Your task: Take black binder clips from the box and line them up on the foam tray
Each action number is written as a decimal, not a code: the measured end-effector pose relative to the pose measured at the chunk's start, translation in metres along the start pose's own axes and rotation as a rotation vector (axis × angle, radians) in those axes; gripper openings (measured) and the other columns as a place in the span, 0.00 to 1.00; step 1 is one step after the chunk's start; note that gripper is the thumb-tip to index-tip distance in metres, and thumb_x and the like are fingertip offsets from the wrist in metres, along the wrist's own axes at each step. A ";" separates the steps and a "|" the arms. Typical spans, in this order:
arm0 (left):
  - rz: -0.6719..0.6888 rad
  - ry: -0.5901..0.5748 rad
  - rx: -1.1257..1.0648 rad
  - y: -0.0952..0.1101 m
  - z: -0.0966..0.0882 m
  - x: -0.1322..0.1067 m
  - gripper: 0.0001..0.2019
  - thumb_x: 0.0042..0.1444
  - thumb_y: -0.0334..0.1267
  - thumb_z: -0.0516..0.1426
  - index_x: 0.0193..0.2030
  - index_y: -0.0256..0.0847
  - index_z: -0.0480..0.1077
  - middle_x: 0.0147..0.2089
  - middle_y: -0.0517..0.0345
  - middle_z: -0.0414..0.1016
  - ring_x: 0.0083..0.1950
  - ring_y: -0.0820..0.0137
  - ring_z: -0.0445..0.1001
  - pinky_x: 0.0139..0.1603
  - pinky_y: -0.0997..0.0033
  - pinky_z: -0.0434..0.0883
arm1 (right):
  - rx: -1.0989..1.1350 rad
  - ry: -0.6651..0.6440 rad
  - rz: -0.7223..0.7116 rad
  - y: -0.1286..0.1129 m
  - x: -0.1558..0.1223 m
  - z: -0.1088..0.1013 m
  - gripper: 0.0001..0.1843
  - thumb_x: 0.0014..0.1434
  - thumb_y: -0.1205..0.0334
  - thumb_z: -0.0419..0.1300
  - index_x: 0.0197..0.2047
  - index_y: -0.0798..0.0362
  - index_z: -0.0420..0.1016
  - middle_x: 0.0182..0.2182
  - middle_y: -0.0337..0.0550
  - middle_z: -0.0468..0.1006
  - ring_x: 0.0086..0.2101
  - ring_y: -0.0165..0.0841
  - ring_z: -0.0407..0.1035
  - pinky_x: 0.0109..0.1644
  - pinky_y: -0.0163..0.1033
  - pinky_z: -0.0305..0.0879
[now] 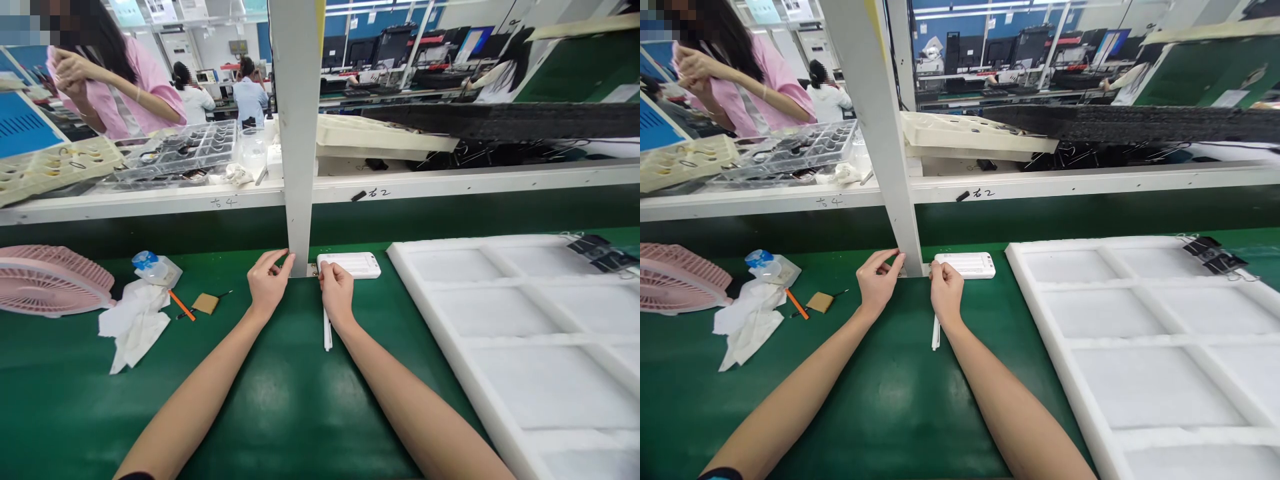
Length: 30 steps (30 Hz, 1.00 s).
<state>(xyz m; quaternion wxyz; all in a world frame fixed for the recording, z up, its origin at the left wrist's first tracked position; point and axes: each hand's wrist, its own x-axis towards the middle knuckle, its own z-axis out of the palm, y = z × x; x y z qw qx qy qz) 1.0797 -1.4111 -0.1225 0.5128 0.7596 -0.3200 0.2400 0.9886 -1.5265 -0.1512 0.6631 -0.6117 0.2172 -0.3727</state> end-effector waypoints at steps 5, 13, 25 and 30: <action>0.010 0.000 -0.004 -0.003 0.001 -0.002 0.11 0.62 0.45 0.61 0.43 0.40 0.81 0.43 0.52 0.82 0.23 0.78 0.69 0.26 0.73 0.68 | -0.015 0.000 0.007 -0.002 0.000 0.000 0.23 0.65 0.50 0.57 0.22 0.52 0.61 0.18 0.34 0.58 0.22 0.30 0.53 0.28 0.37 0.50; 0.020 -0.010 0.005 -0.008 0.002 -0.006 0.11 0.61 0.45 0.61 0.42 0.40 0.80 0.42 0.53 0.82 0.22 0.79 0.68 0.25 0.74 0.68 | 0.001 0.000 0.008 -0.001 0.000 0.000 0.23 0.65 0.49 0.58 0.22 0.52 0.62 0.18 0.34 0.58 0.21 0.30 0.53 0.26 0.37 0.50; -0.004 -0.001 -0.004 -0.003 0.001 -0.002 0.12 0.60 0.46 0.62 0.42 0.40 0.80 0.43 0.52 0.81 0.22 0.79 0.68 0.25 0.74 0.68 | -0.008 0.005 0.028 -0.001 0.000 0.000 0.24 0.65 0.48 0.58 0.22 0.52 0.61 0.18 0.34 0.57 0.21 0.29 0.52 0.27 0.36 0.51; -0.019 -0.019 -0.019 0.002 0.001 -0.002 0.12 0.62 0.46 0.60 0.42 0.40 0.80 0.42 0.52 0.82 0.23 0.77 0.70 0.26 0.73 0.70 | -0.007 0.005 0.032 0.000 0.001 0.000 0.24 0.65 0.48 0.58 0.22 0.52 0.61 0.17 0.33 0.57 0.21 0.29 0.52 0.26 0.36 0.50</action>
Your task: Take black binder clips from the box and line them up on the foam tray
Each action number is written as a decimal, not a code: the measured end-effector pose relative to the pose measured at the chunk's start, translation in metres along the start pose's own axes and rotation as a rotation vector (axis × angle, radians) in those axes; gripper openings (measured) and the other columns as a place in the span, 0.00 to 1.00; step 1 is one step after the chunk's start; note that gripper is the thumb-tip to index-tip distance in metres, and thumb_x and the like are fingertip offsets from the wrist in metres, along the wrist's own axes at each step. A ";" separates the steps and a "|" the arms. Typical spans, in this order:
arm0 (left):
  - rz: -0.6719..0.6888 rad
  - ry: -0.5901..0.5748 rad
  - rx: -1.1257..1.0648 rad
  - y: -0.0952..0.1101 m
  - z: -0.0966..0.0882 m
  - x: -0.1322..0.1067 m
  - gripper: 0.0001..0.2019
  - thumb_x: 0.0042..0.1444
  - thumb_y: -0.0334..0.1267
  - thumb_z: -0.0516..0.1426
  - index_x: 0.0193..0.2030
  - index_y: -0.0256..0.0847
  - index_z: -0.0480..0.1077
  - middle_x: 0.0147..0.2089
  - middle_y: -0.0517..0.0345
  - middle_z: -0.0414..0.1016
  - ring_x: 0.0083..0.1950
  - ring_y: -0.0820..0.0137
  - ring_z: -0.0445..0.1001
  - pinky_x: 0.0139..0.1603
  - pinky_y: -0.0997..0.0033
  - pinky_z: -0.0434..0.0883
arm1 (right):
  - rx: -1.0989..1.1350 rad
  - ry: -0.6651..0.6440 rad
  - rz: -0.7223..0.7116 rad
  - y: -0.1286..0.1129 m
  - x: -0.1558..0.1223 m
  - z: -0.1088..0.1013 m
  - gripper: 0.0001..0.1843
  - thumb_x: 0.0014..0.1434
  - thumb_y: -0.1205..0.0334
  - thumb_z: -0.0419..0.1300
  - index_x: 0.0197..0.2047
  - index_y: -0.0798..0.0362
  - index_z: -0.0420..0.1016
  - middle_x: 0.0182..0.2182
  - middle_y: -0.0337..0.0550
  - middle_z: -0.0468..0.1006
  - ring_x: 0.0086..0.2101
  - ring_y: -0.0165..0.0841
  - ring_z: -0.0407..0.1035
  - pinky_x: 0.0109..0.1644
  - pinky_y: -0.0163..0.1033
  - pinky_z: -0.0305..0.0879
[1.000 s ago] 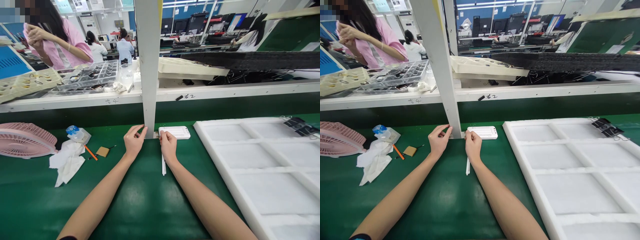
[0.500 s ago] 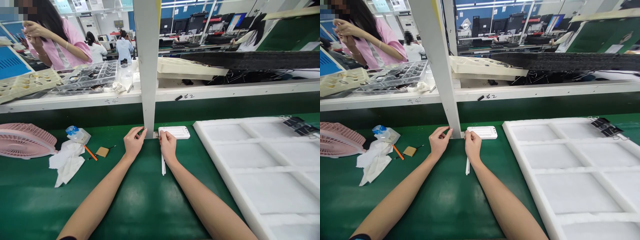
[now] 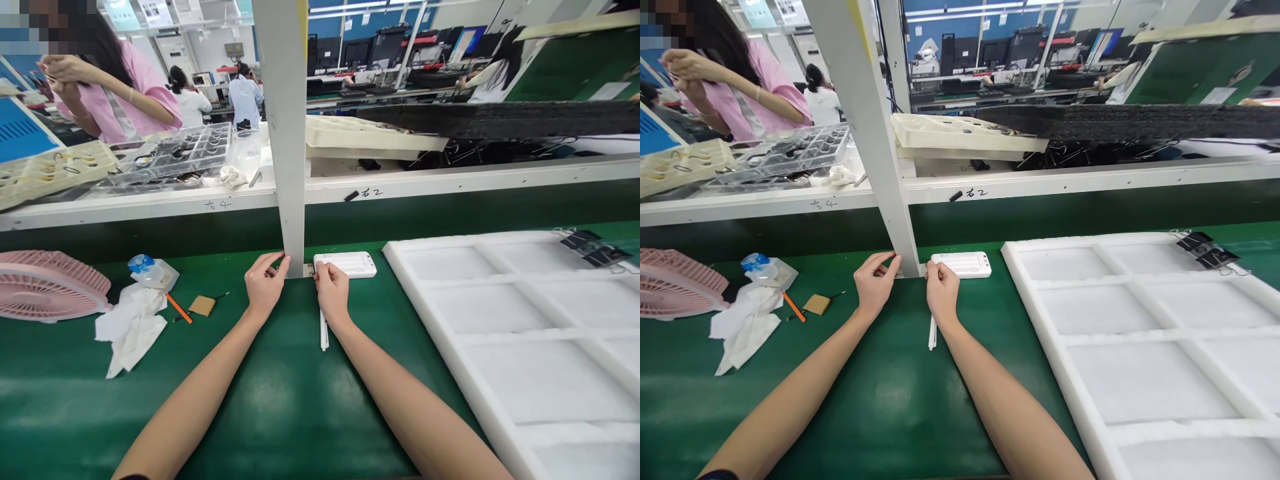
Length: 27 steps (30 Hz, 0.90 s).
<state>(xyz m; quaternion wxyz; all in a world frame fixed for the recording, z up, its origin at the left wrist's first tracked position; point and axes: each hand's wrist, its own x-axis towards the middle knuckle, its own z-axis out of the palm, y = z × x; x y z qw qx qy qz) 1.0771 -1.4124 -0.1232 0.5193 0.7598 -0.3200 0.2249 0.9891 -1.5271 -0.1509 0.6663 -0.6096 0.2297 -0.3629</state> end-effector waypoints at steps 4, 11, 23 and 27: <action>-0.011 -0.005 0.002 -0.004 0.002 -0.003 0.13 0.61 0.47 0.61 0.42 0.40 0.80 0.42 0.52 0.82 0.23 0.77 0.70 0.26 0.74 0.69 | -0.001 0.004 0.002 0.000 0.000 0.000 0.24 0.65 0.47 0.58 0.22 0.52 0.61 0.17 0.33 0.57 0.21 0.29 0.52 0.26 0.36 0.50; -0.021 -0.022 -0.002 -0.015 0.004 -0.006 0.13 0.60 0.48 0.62 0.40 0.41 0.81 0.40 0.53 0.82 0.22 0.77 0.68 0.26 0.74 0.69 | 0.007 0.002 0.001 0.001 0.000 0.000 0.24 0.65 0.48 0.58 0.22 0.52 0.61 0.17 0.34 0.57 0.21 0.29 0.52 0.26 0.36 0.50; -0.070 -0.088 -0.009 -0.023 0.003 -0.011 0.09 0.58 0.45 0.64 0.36 0.43 0.82 0.39 0.54 0.84 0.25 0.73 0.72 0.28 0.70 0.71 | -0.004 0.002 -0.011 0.001 0.000 0.000 0.23 0.65 0.49 0.58 0.22 0.52 0.62 0.17 0.34 0.58 0.21 0.29 0.52 0.26 0.37 0.50; -0.077 -0.111 0.026 -0.025 0.001 -0.013 0.08 0.58 0.44 0.65 0.35 0.44 0.82 0.40 0.55 0.84 0.25 0.73 0.72 0.29 0.70 0.71 | -0.019 -0.004 -0.014 0.000 -0.001 0.000 0.24 0.65 0.49 0.57 0.22 0.52 0.62 0.18 0.34 0.58 0.21 0.30 0.53 0.27 0.37 0.50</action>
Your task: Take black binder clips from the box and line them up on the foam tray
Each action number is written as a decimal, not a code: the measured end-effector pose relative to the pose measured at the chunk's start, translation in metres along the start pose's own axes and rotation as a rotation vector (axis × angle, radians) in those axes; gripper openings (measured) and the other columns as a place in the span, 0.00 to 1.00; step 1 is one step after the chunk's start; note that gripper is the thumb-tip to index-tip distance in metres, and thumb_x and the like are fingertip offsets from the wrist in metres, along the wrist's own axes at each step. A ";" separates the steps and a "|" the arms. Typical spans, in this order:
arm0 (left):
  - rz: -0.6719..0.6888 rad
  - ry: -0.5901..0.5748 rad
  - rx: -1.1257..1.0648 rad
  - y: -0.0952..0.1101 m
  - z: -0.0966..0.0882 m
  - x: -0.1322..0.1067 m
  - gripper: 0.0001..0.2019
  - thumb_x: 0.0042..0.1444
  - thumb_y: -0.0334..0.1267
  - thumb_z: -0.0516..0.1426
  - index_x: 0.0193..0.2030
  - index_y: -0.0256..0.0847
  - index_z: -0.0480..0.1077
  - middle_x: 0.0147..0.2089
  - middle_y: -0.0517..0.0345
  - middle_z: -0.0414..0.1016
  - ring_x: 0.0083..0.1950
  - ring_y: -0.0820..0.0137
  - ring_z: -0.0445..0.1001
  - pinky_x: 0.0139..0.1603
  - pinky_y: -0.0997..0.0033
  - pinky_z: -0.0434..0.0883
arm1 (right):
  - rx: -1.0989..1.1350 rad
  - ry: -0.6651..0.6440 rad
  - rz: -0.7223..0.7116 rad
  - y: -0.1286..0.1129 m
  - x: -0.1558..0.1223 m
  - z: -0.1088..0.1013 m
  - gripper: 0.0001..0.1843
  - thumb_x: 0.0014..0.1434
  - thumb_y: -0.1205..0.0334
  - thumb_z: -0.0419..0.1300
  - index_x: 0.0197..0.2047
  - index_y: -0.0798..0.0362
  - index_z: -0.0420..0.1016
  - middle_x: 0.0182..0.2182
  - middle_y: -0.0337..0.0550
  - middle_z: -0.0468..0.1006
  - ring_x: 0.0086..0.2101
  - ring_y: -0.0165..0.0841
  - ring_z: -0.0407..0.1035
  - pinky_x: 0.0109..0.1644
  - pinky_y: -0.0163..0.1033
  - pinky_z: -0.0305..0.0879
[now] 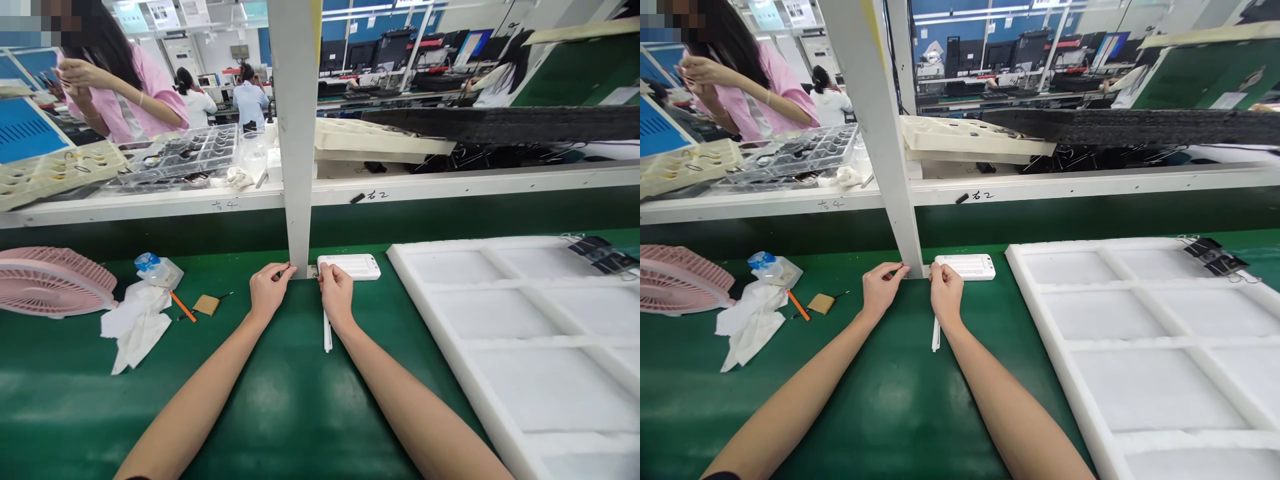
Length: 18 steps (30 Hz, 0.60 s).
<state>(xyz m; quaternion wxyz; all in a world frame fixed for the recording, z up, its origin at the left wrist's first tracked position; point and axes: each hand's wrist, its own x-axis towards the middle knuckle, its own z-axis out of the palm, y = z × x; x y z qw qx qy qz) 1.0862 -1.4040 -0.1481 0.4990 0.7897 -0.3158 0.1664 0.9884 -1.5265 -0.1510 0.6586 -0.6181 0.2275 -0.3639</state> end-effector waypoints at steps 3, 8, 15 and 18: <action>-0.005 -0.022 0.043 0.000 -0.001 -0.001 0.07 0.58 0.43 0.64 0.35 0.44 0.82 0.40 0.56 0.84 0.25 0.73 0.72 0.30 0.71 0.71 | -0.003 -0.003 0.004 -0.001 0.000 0.000 0.24 0.65 0.49 0.57 0.21 0.52 0.61 0.17 0.34 0.57 0.21 0.30 0.52 0.27 0.37 0.49; -0.001 -0.054 0.091 0.002 -0.003 -0.001 0.06 0.58 0.42 0.65 0.35 0.44 0.83 0.40 0.57 0.84 0.24 0.74 0.71 0.30 0.71 0.70 | -0.009 -0.004 0.007 -0.001 0.000 0.001 0.24 0.65 0.49 0.57 0.21 0.52 0.61 0.18 0.34 0.57 0.21 0.30 0.52 0.27 0.37 0.50; 0.002 -0.072 0.124 0.002 -0.003 -0.001 0.06 0.58 0.42 0.65 0.35 0.44 0.82 0.40 0.57 0.84 0.25 0.73 0.72 0.30 0.70 0.71 | 0.003 -0.005 -0.003 0.001 0.000 0.000 0.24 0.65 0.49 0.57 0.22 0.52 0.61 0.18 0.34 0.58 0.21 0.30 0.52 0.26 0.37 0.49; 0.009 -0.083 0.150 0.002 -0.004 -0.001 0.07 0.58 0.42 0.64 0.36 0.44 0.82 0.40 0.56 0.84 0.25 0.73 0.72 0.30 0.70 0.70 | 0.016 -0.005 0.015 0.002 0.001 0.000 0.24 0.65 0.48 0.58 0.22 0.52 0.61 0.17 0.34 0.57 0.20 0.29 0.51 0.25 0.37 0.49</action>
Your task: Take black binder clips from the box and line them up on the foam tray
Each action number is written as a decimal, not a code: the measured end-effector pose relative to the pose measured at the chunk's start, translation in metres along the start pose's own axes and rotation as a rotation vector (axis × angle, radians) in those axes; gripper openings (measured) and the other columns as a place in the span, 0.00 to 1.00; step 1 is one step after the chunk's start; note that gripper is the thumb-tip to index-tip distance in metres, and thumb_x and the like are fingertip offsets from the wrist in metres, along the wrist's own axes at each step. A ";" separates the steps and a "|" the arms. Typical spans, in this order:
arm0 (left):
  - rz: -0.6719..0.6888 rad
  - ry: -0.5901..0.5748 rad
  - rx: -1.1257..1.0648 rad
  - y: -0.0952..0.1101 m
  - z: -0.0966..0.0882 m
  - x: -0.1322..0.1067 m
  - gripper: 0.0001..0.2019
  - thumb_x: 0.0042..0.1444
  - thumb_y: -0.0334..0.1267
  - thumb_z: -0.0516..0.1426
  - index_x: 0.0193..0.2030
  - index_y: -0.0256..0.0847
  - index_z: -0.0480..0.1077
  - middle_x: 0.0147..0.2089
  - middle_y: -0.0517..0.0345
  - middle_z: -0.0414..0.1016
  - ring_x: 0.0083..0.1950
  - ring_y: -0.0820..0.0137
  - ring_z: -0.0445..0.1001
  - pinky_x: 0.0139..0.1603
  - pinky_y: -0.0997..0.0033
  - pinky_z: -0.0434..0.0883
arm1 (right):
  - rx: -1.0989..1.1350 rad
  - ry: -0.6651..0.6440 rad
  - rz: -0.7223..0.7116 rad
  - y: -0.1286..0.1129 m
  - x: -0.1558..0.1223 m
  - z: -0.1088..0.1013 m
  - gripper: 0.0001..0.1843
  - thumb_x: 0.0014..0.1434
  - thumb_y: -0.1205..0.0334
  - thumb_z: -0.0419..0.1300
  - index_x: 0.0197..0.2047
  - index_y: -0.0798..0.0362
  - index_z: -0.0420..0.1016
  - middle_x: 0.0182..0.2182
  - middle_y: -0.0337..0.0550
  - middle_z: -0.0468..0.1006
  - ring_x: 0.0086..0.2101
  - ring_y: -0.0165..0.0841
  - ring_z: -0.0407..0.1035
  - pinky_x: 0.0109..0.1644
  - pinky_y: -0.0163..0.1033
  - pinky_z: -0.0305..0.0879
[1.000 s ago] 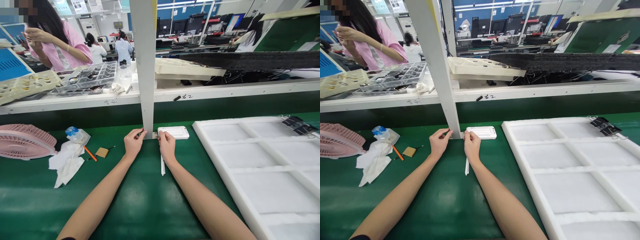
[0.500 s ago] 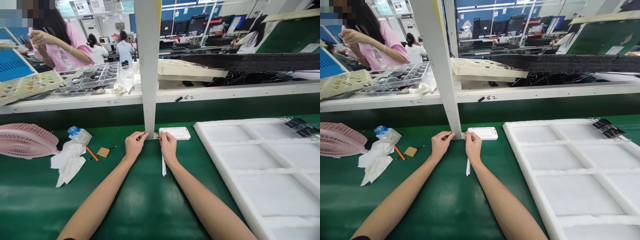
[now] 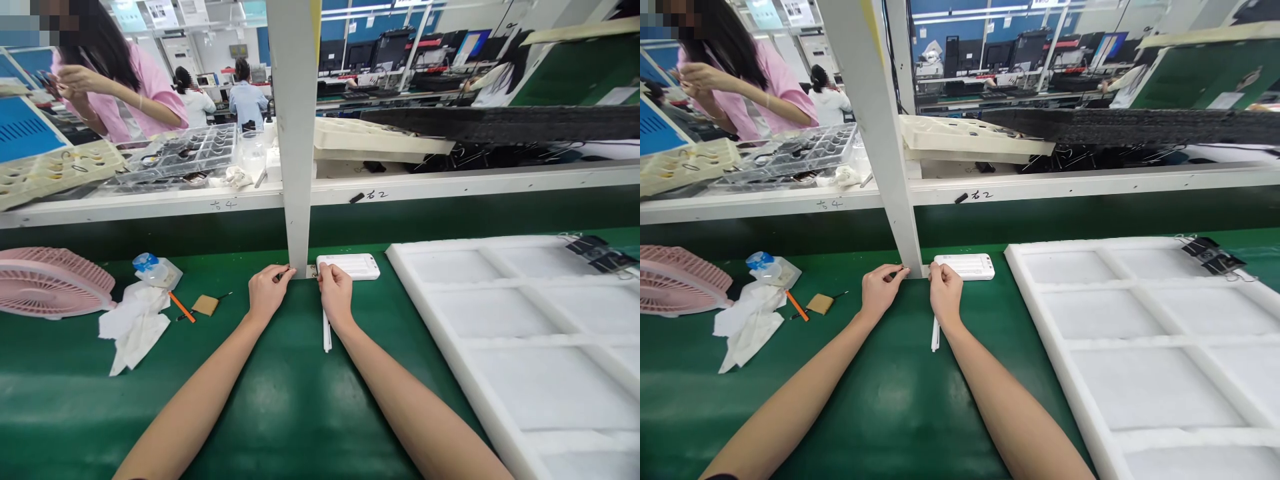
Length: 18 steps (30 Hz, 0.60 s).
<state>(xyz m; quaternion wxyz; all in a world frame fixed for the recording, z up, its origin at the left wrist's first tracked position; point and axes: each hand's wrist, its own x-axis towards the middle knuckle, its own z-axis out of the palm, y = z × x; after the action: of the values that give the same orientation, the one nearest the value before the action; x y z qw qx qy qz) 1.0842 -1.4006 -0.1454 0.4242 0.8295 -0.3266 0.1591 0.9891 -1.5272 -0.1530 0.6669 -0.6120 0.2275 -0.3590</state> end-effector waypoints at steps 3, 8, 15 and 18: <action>0.003 -0.020 0.032 0.001 -0.001 0.000 0.07 0.59 0.42 0.64 0.36 0.44 0.82 0.40 0.57 0.84 0.25 0.73 0.72 0.30 0.70 0.70 | 0.001 -0.001 0.009 0.001 0.001 0.000 0.24 0.65 0.48 0.58 0.22 0.52 0.62 0.17 0.33 0.57 0.20 0.29 0.51 0.25 0.36 0.48; -0.003 -0.017 0.077 0.003 -0.001 0.001 0.09 0.57 0.45 0.65 0.39 0.43 0.82 0.41 0.57 0.83 0.24 0.74 0.72 0.30 0.71 0.68 | -0.001 0.001 0.001 0.002 0.002 -0.001 0.24 0.65 0.47 0.57 0.22 0.52 0.62 0.17 0.34 0.57 0.21 0.29 0.52 0.25 0.36 0.48; -0.010 0.047 0.123 0.006 -0.003 0.000 0.11 0.58 0.47 0.63 0.33 0.43 0.82 0.32 0.58 0.82 0.24 0.73 0.72 0.29 0.71 0.66 | 0.006 0.013 0.001 -0.001 0.002 0.000 0.24 0.64 0.48 0.58 0.21 0.52 0.62 0.17 0.34 0.58 0.21 0.29 0.52 0.26 0.36 0.50; -0.008 0.015 0.120 0.006 -0.003 0.000 0.10 0.58 0.46 0.64 0.34 0.44 0.82 0.31 0.59 0.82 0.24 0.72 0.72 0.29 0.71 0.66 | 0.011 0.013 0.007 -0.002 0.002 0.000 0.24 0.64 0.48 0.58 0.21 0.52 0.62 0.17 0.34 0.58 0.21 0.29 0.53 0.26 0.36 0.51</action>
<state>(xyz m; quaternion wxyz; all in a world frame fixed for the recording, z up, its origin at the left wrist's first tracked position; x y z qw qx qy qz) 1.0804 -1.4008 -0.1407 0.3768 0.8535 -0.3101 0.1827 0.9900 -1.5284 -0.1503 0.6701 -0.6051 0.2318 -0.3620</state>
